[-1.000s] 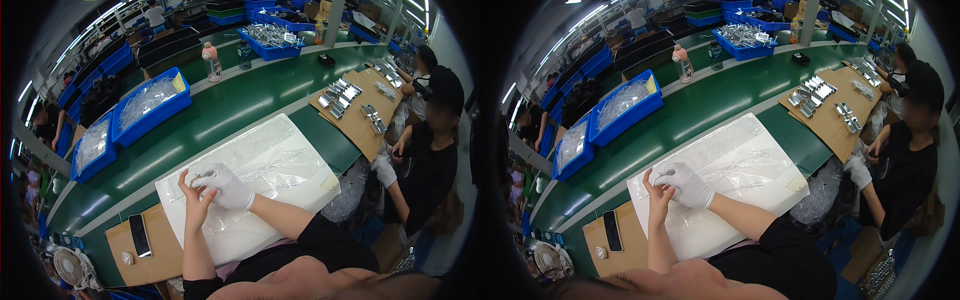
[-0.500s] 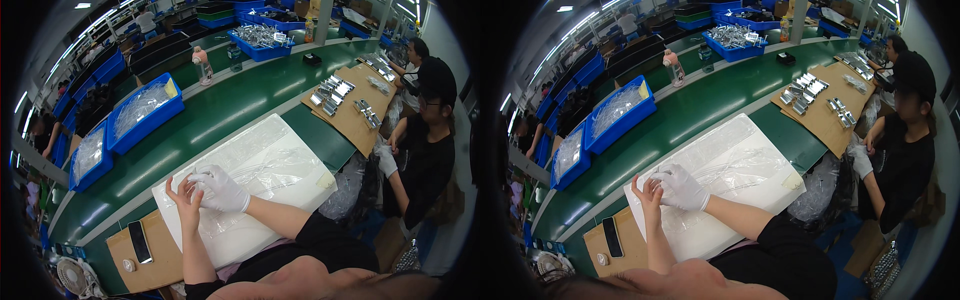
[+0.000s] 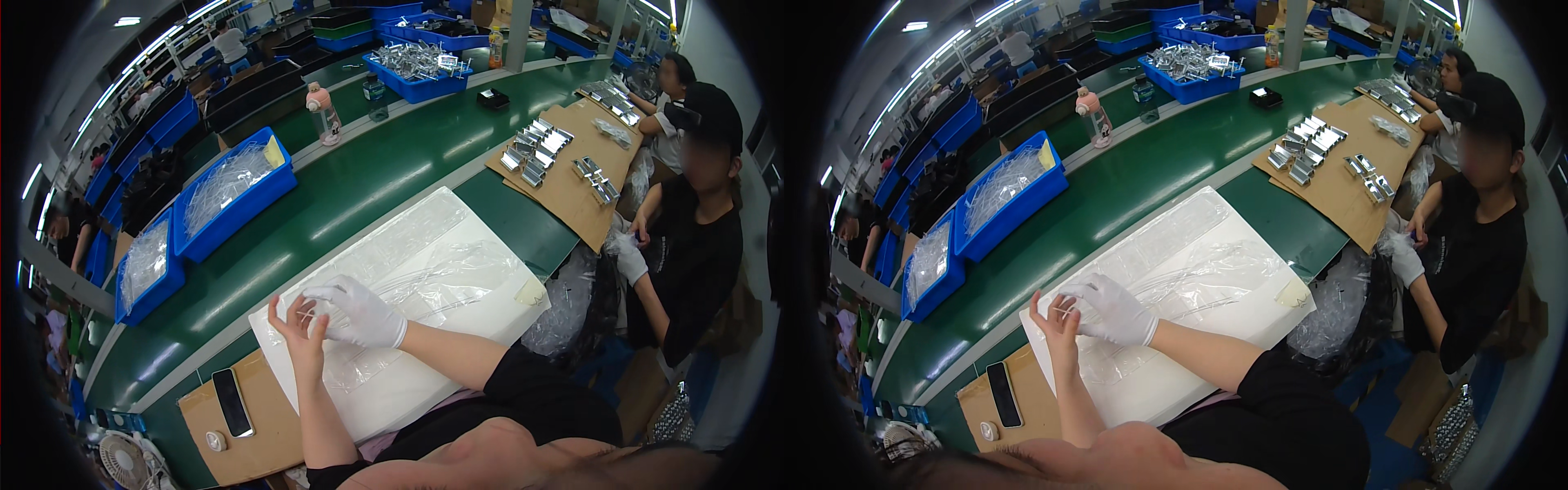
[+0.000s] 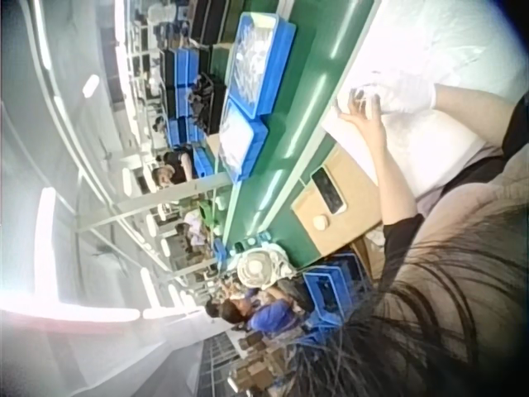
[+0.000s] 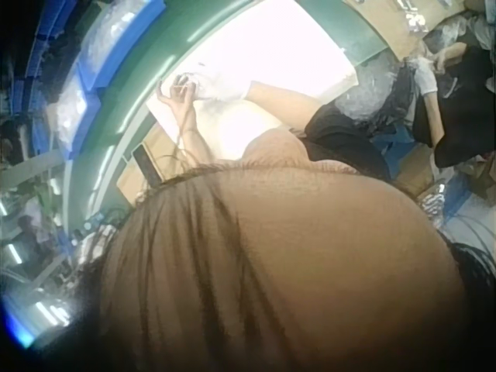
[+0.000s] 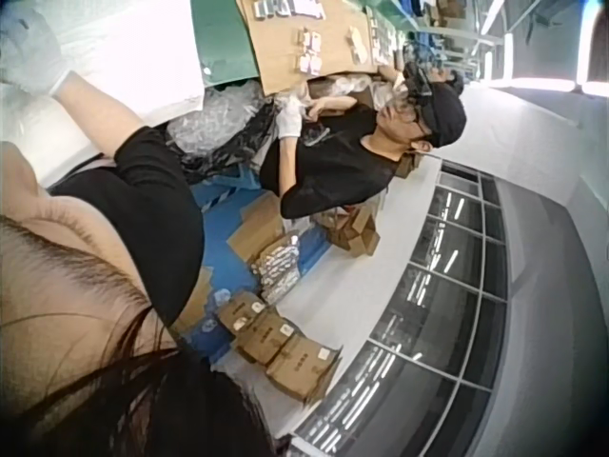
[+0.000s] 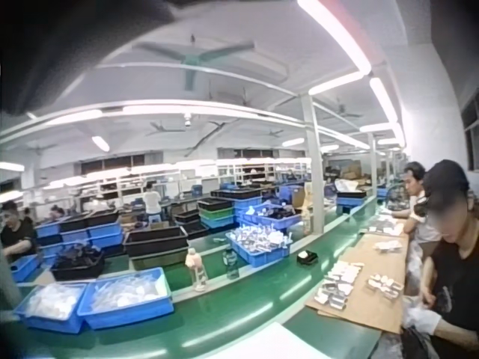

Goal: The person peels clear plastic strips from a backing sheet and inserts them one by one into the front slots of electronic device housings, placing each assembled housing onto the conveyor belt.

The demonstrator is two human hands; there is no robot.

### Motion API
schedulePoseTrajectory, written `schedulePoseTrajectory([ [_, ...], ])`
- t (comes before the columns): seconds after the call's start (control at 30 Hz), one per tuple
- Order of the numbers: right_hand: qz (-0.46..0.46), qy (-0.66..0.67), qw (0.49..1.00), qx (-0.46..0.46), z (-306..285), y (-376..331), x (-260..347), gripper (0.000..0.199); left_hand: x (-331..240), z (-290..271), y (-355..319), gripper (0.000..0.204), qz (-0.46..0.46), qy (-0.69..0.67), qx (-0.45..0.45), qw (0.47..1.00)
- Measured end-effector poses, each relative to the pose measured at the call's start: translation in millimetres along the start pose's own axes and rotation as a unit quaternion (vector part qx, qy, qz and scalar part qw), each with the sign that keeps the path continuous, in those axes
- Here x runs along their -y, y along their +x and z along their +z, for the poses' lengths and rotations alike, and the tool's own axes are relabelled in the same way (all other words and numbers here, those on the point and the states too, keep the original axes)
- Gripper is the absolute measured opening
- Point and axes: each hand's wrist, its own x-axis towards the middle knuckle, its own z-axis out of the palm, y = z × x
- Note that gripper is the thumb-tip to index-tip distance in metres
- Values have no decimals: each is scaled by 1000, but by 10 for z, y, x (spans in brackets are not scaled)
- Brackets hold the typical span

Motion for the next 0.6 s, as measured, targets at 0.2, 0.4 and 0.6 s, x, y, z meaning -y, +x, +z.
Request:
schedulePoseTrajectory([
  [0.2, -49, -2, 995, 85, -99, 29, -53, 50, -104, 104, -83, 102, -49, 69, 104, 991],
  [0.4, -14, -50, 998, 42, -78, -5, -29, 46, -13, 64, -56, 100, -4, 73, 78, 994],
  [0.6, -13, -52, 998, -16, -79, 1, 11, 46, -11, 18, 1, 96, -2, -15, 22, 1000],
])
